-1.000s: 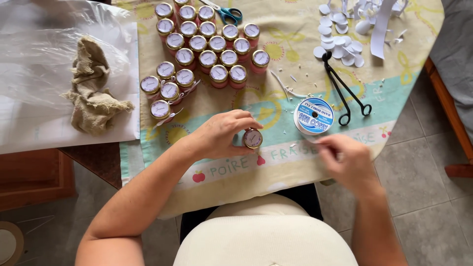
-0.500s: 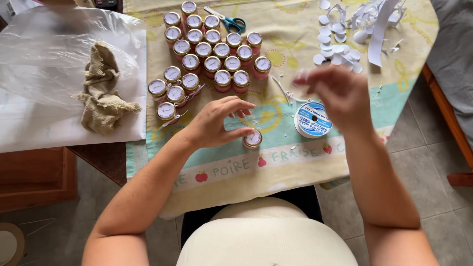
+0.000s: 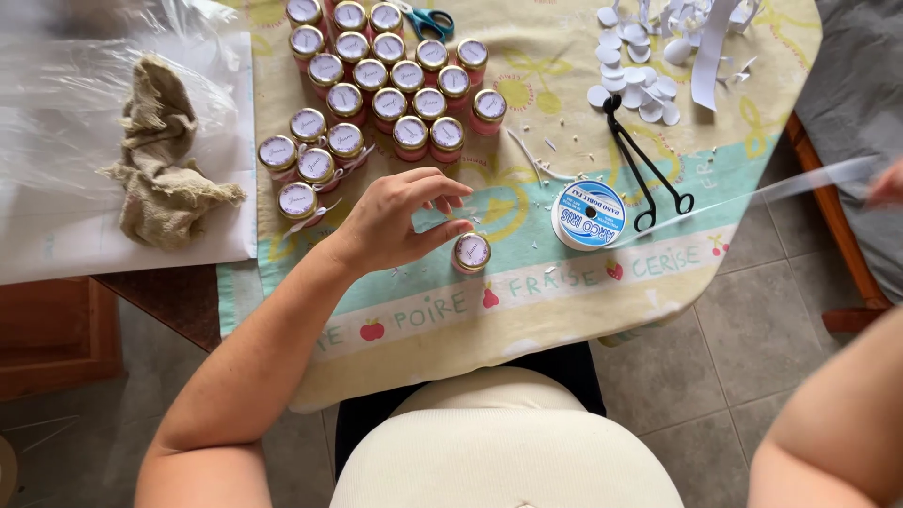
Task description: Tie decorative strings around the necks of small jars and trim the ends with scissors
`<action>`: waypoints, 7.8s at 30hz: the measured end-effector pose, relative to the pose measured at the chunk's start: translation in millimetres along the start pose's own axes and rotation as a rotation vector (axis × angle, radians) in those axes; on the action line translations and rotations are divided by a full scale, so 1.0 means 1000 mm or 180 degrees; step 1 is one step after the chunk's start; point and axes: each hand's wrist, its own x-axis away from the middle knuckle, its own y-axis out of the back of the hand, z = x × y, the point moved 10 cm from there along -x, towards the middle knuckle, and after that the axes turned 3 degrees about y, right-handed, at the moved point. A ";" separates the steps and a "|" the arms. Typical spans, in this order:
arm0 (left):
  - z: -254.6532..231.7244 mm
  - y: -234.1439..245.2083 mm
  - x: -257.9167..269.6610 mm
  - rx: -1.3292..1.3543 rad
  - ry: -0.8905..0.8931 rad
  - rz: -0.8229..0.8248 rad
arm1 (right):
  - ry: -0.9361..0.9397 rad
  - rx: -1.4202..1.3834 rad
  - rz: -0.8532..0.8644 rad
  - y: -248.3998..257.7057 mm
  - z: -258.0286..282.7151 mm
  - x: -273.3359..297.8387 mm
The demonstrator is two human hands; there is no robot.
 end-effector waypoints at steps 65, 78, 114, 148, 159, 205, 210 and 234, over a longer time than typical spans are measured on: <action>-0.006 -0.221 -0.143 -0.0310 0.1289 0.2630 | -0.0604 0.1711 -0.0775 -0.127 -0.009 -0.091; 0.050 -0.063 -0.036 0.2095 0.1800 0.0618 | 0.1802 0.1240 -0.1123 -0.217 0.139 -0.068; 0.058 -0.125 -0.048 0.2834 0.2253 0.0982 | -0.0638 0.1759 -0.0808 -0.123 -0.009 -0.092; 0.046 -0.131 -0.044 0.2637 0.2233 0.1349 | -0.1651 -0.2742 0.0018 -0.221 -0.034 0.043; 0.013 -0.077 -0.070 0.2159 0.1690 0.0533 | -0.0520 0.1520 -0.1163 -0.115 0.000 -0.035; 0.024 -0.042 0.083 -0.0308 0.2093 0.0389 | 0.0682 -0.0365 0.0283 -0.261 0.159 -0.089; 0.022 -0.101 0.126 0.2811 0.3568 -0.0131 | 0.0631 -0.0517 0.0436 -0.292 0.169 -0.087; -0.029 -0.091 0.121 0.1098 0.2126 -0.0522 | 0.0757 -0.0376 0.0362 -0.305 0.190 -0.079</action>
